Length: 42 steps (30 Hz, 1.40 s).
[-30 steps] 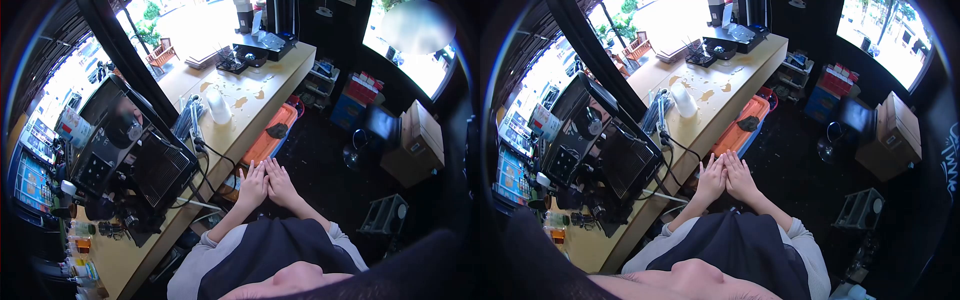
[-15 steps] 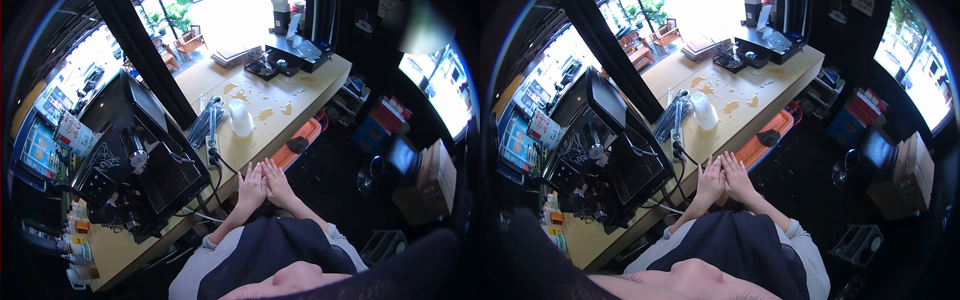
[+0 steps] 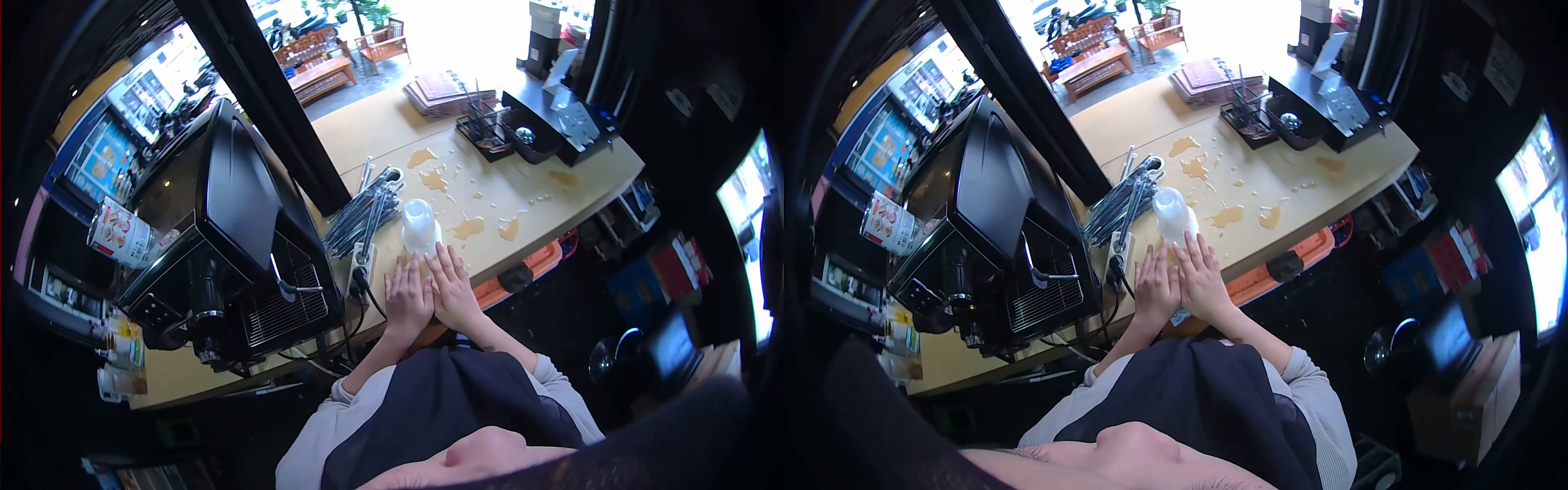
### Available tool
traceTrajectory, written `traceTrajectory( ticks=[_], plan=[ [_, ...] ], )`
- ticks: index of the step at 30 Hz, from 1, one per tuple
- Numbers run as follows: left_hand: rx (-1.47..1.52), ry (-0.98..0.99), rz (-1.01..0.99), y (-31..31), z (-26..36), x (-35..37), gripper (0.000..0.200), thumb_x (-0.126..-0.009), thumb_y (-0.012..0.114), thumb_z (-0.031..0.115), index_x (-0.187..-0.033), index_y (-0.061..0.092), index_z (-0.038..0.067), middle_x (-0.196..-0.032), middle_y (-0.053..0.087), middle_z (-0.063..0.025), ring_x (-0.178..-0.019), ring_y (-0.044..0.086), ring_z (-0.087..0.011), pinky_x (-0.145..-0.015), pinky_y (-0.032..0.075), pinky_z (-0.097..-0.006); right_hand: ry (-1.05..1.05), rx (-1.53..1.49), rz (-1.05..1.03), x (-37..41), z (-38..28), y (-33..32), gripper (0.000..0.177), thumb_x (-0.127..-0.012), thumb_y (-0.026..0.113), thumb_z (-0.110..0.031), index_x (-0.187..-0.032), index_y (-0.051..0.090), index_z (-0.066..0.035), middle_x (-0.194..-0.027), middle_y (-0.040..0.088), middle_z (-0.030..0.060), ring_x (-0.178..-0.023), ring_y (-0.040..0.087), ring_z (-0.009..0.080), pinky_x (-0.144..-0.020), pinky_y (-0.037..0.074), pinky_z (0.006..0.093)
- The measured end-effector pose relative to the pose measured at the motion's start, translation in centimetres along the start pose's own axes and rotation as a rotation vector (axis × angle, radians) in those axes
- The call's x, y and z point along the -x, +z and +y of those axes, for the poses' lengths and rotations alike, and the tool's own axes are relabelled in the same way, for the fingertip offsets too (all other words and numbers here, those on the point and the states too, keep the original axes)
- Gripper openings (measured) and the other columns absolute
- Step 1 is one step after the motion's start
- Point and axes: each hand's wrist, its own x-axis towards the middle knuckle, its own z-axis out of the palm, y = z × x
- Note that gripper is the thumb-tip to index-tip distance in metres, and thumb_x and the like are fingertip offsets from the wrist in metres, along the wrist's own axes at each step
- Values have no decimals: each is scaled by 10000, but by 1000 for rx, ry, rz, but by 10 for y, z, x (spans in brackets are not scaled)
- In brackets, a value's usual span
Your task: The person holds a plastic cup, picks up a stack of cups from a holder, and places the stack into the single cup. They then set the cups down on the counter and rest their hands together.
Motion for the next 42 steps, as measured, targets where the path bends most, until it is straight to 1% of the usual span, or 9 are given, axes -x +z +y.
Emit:
traceTrajectory(
  ticks=[5,8,11,13,14,16,19,26,42],
  plan=[
    [-111,-82,94,8,-6,-34,652,-933,492,265,-1509,291,33,-1471,426,-206,-1429,312,-379,-1157,213,-554,-32,-19,61,-40,24,1,745,-880,565,-178,-1534,226,-61,-1591,173,229,-1479,140,410,-1178,149,539],
    [-199,-217,6,30,-24,-44,736,-920,525,339,-1522,241,24,-1529,361,-159,-1466,240,-347,-1169,167,-582,-36,-159,72,-59,47,10,904,-817,664,-120,-1543,134,-31,-1569,199,252,-1457,168,437,-1174,194,510],
    [-222,-370,-102,48,-35,-53,927,-849,648,462,-1529,197,24,-1558,309,-153,-1484,195,-338,-1169,160,-597,-66,-265,87,-78,73,28,1051,-773,742,-115,-1552,42,-37,-1539,250,268,-1430,234,445,-1156,252,495],
    [-125,-413,-203,51,-36,-59,1153,-704,777,562,-1530,176,28,-1570,278,-163,-1484,191,-344,-1159,179,-616,-74,-463,137,-90,82,39,1105,-727,809,-198,-1544,87,-12,-1463,381,262,-1354,372,426,-1113,316,492],
    [-120,-408,-137,70,-48,-61,1249,-606,841,570,-1522,192,24,-1557,296,-176,-1475,216,-350,-1149,211,-617,-80,-468,128,-97,86,45,1105,-727,809,-198,-1544,87,-12,-1463,381,262,-1354,372,426,-1113,316,492],
    [-100,-394,-69,81,-53,-66,1223,-606,844,565,-1508,224,19,-1531,336,-188,-1460,253,-357,-1142,230,-613,-97,-597,151,-110,92,52,1135,-712,855,-284,-1546,127,-34,-1380,480,249,-1260,492,413,-1056,395,479],
    [-66,-373,42,95,-60,-76,1127,-619,846,533,-1461,309,11,-1459,428,-212,-1421,332,-368,-1127,269,-604,-84,-566,146,-120,94,54,1070,-709,867,-325,-1517,224,-46,-1330,522,232,-1179,564,395,-988,463,455],
    [20,-403,262,117,-62,-89,835,-692,810,425,-1327,465,7,-1331,548,-240,-1344,449,-368,-1113,313,-571,-148,-537,160,-126,103,59,862,-723,859,-298,-1382,371,-32,-1244,571,205,-1132,600,365,-930,501,442],
    [-2,-397,292,125,-64,-89,905,-657,837,447,-1327,460,-32,-1351,523,-273,-1307,486,-375,-1121,307,-562,-110,-645,101,-135,101,53,769,-753,833,-293,-1336,400,-40,-1149,607,203,-1051,633,360,-875,513,431]
  ],
)
